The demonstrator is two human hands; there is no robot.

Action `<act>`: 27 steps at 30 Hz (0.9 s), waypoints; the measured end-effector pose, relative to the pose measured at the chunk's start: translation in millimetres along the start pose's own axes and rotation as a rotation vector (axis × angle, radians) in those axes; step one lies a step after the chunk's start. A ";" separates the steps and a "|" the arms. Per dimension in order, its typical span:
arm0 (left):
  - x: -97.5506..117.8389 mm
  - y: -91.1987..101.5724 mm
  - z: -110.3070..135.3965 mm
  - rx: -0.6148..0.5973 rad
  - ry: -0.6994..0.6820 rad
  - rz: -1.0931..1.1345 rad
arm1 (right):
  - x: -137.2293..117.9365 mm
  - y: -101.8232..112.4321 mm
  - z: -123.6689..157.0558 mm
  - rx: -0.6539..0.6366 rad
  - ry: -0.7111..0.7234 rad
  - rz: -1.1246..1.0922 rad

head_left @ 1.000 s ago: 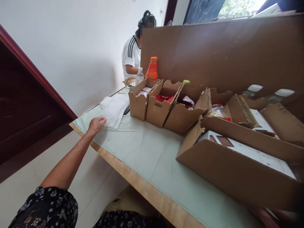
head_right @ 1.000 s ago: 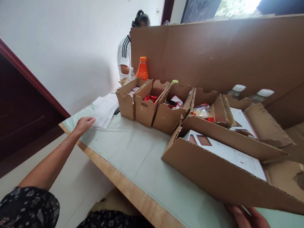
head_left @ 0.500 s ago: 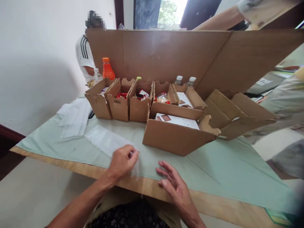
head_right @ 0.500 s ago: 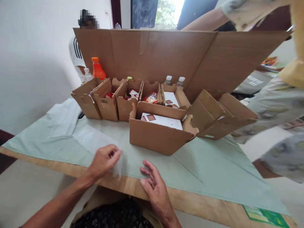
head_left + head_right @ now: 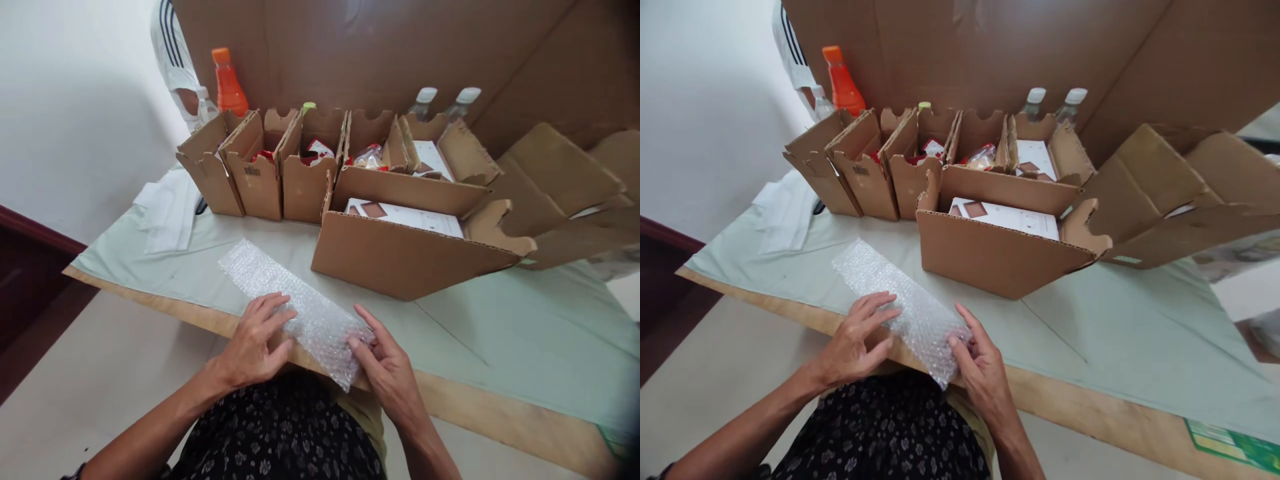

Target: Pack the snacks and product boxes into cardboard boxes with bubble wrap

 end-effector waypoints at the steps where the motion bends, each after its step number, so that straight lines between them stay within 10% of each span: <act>1: 3.6 0.0 6.6 -0.053 -0.021 0.007 | 2.6 -2.4 3.7 -0.014 -0.044 -0.072; 7: 35.2 -20.6 41.7 -0.057 -0.112 -0.021 | 26.0 -25.6 32.3 -0.085 -0.236 -0.373; 14: 17.8 -13.2 38.5 0.333 0.350 0.024 | -9.4 -29.7 27.3 -0.230 0.154 -0.166; 18: -2.6 -0.6 36.6 0.282 0.575 0.081 | -35.0 -25.8 -10.8 -0.083 0.293 0.221; 27: -25.7 11.3 25.1 0.080 0.603 -0.001 | -40.1 -76.9 -63.0 -0.070 0.343 0.609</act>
Point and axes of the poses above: each hand's wrist, its own z-axis away from the middle knuckle, its own y-axis out of the back of the hand, x = y × z, the point moved 2 cm from there along -z, towards the middle knuckle, and after that the axes turned 15 degrees about -y, right-handed, at the moved point
